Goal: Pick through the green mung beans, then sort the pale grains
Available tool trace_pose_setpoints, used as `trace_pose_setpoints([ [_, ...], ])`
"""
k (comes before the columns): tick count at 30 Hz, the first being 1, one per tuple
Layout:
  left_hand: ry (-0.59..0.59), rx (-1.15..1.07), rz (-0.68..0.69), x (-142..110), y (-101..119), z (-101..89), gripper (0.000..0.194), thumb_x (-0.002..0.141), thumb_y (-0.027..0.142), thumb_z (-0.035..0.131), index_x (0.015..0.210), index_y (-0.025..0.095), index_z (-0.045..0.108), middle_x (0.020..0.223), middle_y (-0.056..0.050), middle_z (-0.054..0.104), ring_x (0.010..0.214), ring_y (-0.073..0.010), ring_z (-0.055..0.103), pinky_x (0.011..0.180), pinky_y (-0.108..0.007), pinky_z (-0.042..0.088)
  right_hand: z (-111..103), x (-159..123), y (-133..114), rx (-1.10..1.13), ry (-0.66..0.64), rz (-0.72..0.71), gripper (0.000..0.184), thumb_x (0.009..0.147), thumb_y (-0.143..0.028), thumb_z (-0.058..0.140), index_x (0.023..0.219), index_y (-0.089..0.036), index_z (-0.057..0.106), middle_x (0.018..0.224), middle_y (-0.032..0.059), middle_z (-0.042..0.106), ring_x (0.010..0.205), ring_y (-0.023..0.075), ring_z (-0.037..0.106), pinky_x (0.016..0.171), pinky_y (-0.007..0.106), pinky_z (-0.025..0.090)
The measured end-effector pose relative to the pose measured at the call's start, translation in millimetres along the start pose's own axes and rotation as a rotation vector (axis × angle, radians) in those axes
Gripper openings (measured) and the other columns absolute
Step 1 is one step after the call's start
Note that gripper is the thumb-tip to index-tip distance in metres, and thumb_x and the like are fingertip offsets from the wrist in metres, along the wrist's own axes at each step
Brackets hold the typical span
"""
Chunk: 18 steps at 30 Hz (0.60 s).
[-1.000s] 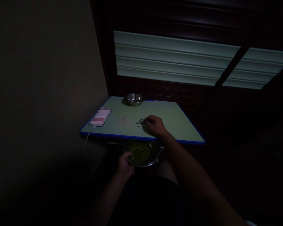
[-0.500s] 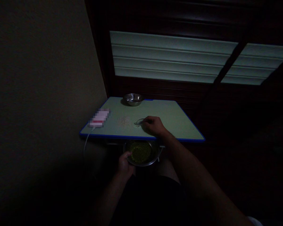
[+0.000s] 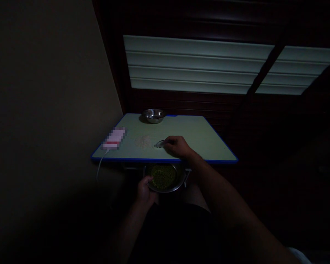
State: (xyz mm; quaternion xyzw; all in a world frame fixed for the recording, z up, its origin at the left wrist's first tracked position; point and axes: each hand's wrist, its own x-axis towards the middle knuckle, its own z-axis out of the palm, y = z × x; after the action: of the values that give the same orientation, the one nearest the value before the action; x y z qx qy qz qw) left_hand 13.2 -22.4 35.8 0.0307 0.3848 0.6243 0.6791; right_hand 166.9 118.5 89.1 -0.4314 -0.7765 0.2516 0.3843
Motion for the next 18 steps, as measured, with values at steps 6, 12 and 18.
trace_pose_setpoints([
  [6,0.022,-0.017,-0.005,1.3,-0.1,-0.4,0.037,0.062,0.010,0.052,0.093,0.015,0.070,0.070,-0.005,0.073,0.070,-0.0221,0.070,0.068,-0.034,0.057,-0.5,0.2,2.2,0.073,-0.036,0.005,0.013,0.071,-0.018,0.062,0.080,-0.015,0.071,0.075,0.0028,0.069,0.068,0.0130,0.058,0.069,0.026,0.045],
  [12,-0.015,-0.025,0.022,-0.7,1.6,1.9,0.041,0.062,0.009,0.053,0.098,0.015,0.070,0.075,-0.005,0.074,0.071,-0.0219,0.070,0.072,-0.035,0.057,-2.7,-1.0,0.3,0.175,-0.089,0.019,0.015,0.067,-0.020,0.063,0.079,-0.013,0.070,0.075,0.0027,0.069,0.070,0.0138,0.059,0.070,0.026,0.045],
  [18,-0.029,-0.005,0.029,4.2,1.4,-0.2,0.040,0.062,0.010,0.052,0.097,0.016,0.071,0.072,-0.005,0.073,0.073,-0.0229,0.070,0.075,-0.037,0.057,-3.9,-3.8,0.0,0.247,-0.127,0.058,0.017,0.067,-0.022,0.064,0.080,-0.013,0.069,0.076,0.0038,0.070,0.070,0.0136,0.058,0.071,0.027,0.045],
])
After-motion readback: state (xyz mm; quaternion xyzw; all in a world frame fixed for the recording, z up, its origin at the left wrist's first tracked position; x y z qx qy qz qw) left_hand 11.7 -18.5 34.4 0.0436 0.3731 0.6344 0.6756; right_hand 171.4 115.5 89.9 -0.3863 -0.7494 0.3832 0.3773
